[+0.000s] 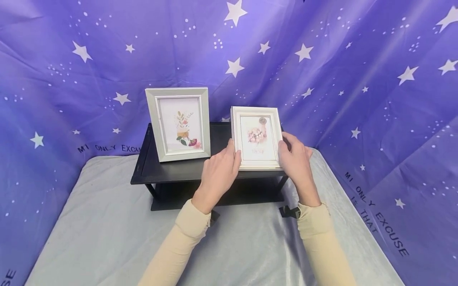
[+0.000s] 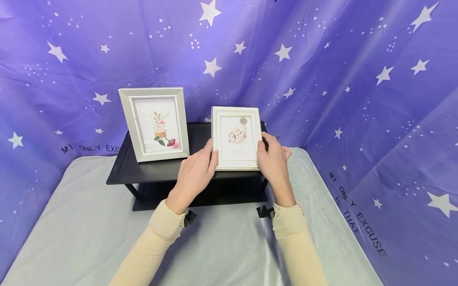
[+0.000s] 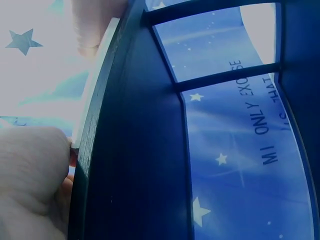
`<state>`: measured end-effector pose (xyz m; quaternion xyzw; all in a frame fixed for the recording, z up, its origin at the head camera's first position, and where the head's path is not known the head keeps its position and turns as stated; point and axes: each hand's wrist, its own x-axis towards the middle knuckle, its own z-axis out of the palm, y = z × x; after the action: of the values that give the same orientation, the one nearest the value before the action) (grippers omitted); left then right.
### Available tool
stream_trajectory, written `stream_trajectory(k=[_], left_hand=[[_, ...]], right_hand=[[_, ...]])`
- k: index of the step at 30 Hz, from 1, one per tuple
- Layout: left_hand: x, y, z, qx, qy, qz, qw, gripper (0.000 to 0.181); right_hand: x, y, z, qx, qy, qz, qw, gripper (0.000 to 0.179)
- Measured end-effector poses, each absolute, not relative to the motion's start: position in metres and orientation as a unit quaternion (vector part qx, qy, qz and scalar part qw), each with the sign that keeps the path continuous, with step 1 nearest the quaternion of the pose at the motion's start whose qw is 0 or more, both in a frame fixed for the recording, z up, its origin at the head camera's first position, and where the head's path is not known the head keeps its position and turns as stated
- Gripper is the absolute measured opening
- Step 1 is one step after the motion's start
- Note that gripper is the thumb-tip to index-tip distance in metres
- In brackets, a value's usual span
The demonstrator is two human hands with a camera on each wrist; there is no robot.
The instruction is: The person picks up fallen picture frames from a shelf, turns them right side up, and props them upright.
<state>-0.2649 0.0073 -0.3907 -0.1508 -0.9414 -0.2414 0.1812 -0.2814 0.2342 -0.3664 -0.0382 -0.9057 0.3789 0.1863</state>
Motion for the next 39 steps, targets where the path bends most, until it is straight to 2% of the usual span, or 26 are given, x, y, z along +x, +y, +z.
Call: stream_trajectory(k=[12,20,27,39], left_hand=[[-0.264,0.006,-0.386,-0.163,-0.914,-0.314,0.197,0.056],[-0.267,0.005,-0.387,-0.151,-0.914,-0.304,0.224,0.056],[-0.269,0.006,-0.387,-0.156,-0.911,-0.284,0.257,0.057],[-0.270,0.008,-0.391,-0.162,-0.907,-0.257,0.293,0.049]], right_hand=[[-0.274,0.236,-0.362,-0.029,-0.876,0.426,0.224,0.046],[-0.270,0.238,-0.362,-0.021,-0.849,0.466,0.247,0.045],[-0.267,0.238,-0.364,0.021,-0.806,0.523,0.276,0.045],[-0.266,0.238,-0.374,0.045,-0.765,0.561,0.314,0.044]])
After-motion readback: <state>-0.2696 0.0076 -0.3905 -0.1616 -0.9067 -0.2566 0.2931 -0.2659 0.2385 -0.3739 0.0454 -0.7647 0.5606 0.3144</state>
